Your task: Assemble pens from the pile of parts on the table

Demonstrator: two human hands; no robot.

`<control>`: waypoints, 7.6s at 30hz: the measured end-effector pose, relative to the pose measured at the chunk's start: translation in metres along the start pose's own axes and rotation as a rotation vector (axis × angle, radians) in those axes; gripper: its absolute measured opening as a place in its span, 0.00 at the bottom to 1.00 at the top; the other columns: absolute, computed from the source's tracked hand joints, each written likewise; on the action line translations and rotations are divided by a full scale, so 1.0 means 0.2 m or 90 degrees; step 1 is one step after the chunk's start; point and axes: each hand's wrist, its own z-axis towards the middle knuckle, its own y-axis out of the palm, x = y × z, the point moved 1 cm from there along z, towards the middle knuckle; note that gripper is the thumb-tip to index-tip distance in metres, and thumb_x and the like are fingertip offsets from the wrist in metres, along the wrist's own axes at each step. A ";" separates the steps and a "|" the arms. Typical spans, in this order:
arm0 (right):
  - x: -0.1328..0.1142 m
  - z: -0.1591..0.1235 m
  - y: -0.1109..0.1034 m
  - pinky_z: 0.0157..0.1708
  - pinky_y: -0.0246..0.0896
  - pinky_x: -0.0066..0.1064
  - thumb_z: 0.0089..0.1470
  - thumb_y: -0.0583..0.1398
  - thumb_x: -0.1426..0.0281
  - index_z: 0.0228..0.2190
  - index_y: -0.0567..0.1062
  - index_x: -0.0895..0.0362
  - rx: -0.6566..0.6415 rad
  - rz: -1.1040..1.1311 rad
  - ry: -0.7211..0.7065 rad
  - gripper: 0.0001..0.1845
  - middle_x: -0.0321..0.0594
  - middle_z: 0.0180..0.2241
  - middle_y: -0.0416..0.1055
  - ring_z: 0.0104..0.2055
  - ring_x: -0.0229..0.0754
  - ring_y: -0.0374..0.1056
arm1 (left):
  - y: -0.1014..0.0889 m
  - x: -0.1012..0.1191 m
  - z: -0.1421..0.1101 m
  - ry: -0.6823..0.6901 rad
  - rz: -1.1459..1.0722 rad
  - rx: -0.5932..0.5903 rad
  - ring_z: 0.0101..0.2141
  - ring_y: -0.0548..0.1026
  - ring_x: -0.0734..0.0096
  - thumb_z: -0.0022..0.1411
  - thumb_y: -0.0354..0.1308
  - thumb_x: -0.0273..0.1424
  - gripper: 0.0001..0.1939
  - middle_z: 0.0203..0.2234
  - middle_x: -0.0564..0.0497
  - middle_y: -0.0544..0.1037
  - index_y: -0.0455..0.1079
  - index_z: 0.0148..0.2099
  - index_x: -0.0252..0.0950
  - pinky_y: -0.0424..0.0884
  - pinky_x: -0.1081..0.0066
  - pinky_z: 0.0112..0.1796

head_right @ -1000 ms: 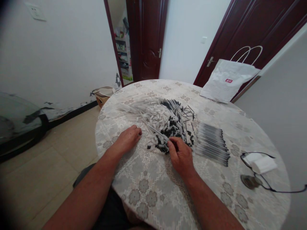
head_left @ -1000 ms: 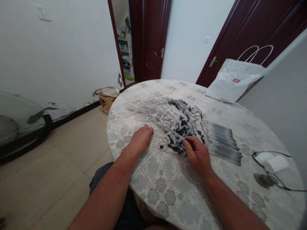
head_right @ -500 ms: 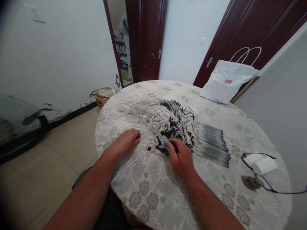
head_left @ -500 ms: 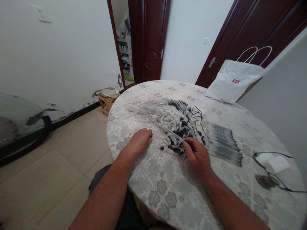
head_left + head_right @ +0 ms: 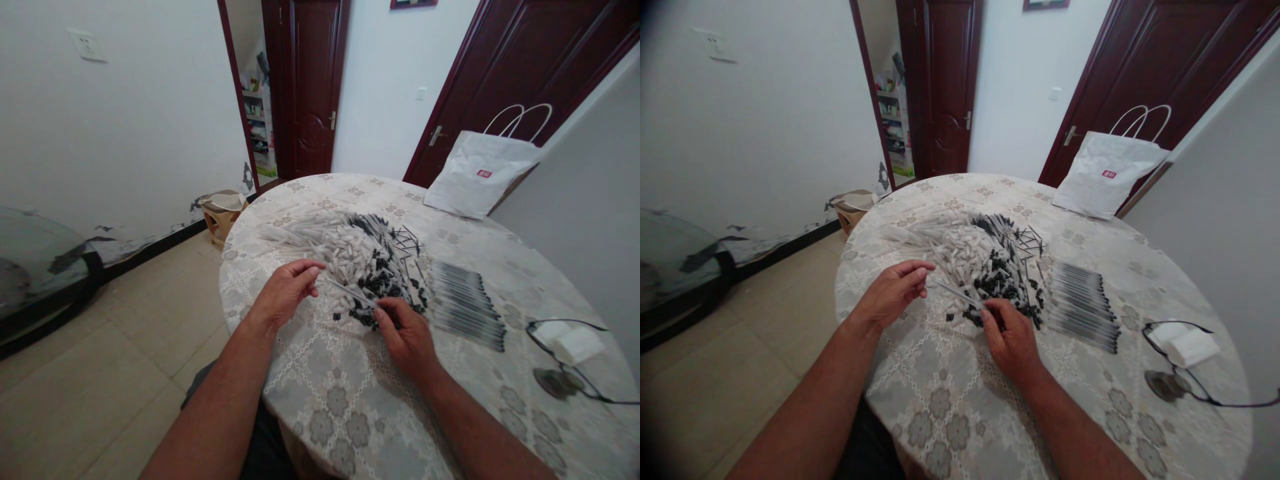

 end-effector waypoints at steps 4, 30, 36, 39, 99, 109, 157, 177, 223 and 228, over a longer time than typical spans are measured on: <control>0.00 0.00 0.01 0.31 0.66 0.28 0.64 0.59 0.62 0.41 0.77 0.55 0.001 -0.006 -0.001 0.10 0.36 0.30 0.78 0.28 0.39 0.72 | 0.02 -0.03 0.00 -0.010 -0.096 -0.001 0.29 0.67 0.76 0.58 0.69 0.37 0.16 0.26 0.53 0.70 0.82 0.46 0.34 0.73 0.72 0.33; -0.04 0.01 0.02 0.43 0.73 0.36 0.66 0.56 0.70 0.50 0.77 0.56 -0.009 -0.124 -0.206 0.14 0.47 0.39 0.80 0.39 0.45 0.77 | 0.12 -0.10 0.01 -0.025 -0.127 0.073 0.35 0.80 0.68 0.56 0.71 0.37 0.17 0.39 0.43 0.83 0.77 0.44 0.33 0.79 0.68 0.37; -0.03 -0.01 0.04 0.41 0.74 0.36 0.66 0.58 0.71 0.52 0.79 0.55 0.011 -0.165 -0.246 0.16 0.48 0.37 0.81 0.37 0.45 0.77 | 0.17 -0.13 0.01 -0.037 -0.161 0.121 0.40 0.82 0.62 0.56 0.71 0.36 0.17 0.41 0.41 0.84 0.76 0.45 0.33 0.80 0.66 0.38; -0.04 -0.01 0.05 0.42 0.75 0.37 0.66 0.57 0.71 0.52 0.79 0.56 0.012 -0.140 -0.240 0.16 0.48 0.38 0.82 0.38 0.46 0.78 | 0.20 -0.14 0.01 -0.039 -0.185 0.134 0.40 0.83 0.61 0.57 0.70 0.36 0.16 0.41 0.41 0.83 0.75 0.45 0.33 0.80 0.64 0.40; 0.85 0.48 -0.61 0.48 0.63 0.31 0.62 0.53 0.79 0.50 0.81 0.57 -0.259 -0.697 0.289 0.22 0.53 0.49 0.78 0.50 0.46 0.74 | -0.19 -0.16 0.17 0.088 1.034 -0.011 0.52 0.75 0.49 0.68 0.50 0.34 0.22 0.51 0.40 0.80 0.75 0.59 0.35 0.71 0.56 0.52; 0.59 0.36 -0.54 0.47 0.63 0.34 0.68 0.51 0.69 0.51 0.79 0.58 -0.148 -0.642 0.138 0.19 0.51 0.47 0.77 0.49 0.49 0.73 | -0.13 -0.13 0.14 0.064 1.013 0.000 0.48 0.75 0.54 0.66 0.55 0.30 0.17 0.47 0.40 0.80 0.75 0.56 0.36 0.69 0.61 0.49; 0.43 0.47 -0.16 0.47 0.66 0.43 0.63 0.55 0.68 0.44 0.82 0.63 -0.287 -0.680 0.275 0.19 0.64 0.45 0.79 0.49 0.58 0.76 | -0.04 -0.13 0.07 0.086 0.960 -0.032 0.44 0.76 0.59 0.70 0.52 0.32 0.14 0.47 0.42 0.75 0.74 0.52 0.37 0.70 0.65 0.45; 0.14 0.18 -0.23 0.41 0.59 0.35 0.63 0.53 0.66 0.32 0.69 0.53 -0.100 -0.424 0.014 0.08 0.45 0.33 0.73 0.38 0.48 0.69 | 0.11 -0.22 0.14 0.203 1.022 -0.111 0.48 0.70 0.57 0.68 0.49 0.22 0.22 0.50 0.44 0.70 0.72 0.57 0.48 0.70 0.63 0.45; 0.09 0.13 -0.21 0.43 0.65 0.35 0.64 0.55 0.73 0.47 0.73 0.57 -0.062 -0.175 -0.137 0.11 0.46 0.40 0.76 0.40 0.46 0.72 | 0.05 -0.26 0.12 0.383 0.862 -0.048 0.45 0.76 0.59 0.70 0.54 0.28 0.16 0.52 0.46 0.75 0.77 0.53 0.47 0.72 0.66 0.41; 0.06 0.12 -0.22 0.42 0.66 0.33 0.63 0.54 0.75 0.45 0.73 0.55 -0.027 -0.102 -0.118 0.12 0.43 0.38 0.75 0.39 0.44 0.72 | 0.06 -0.24 0.11 0.403 0.714 0.004 0.39 0.78 0.62 0.72 0.51 0.32 0.17 0.40 0.45 0.80 0.77 0.56 0.42 0.74 0.66 0.43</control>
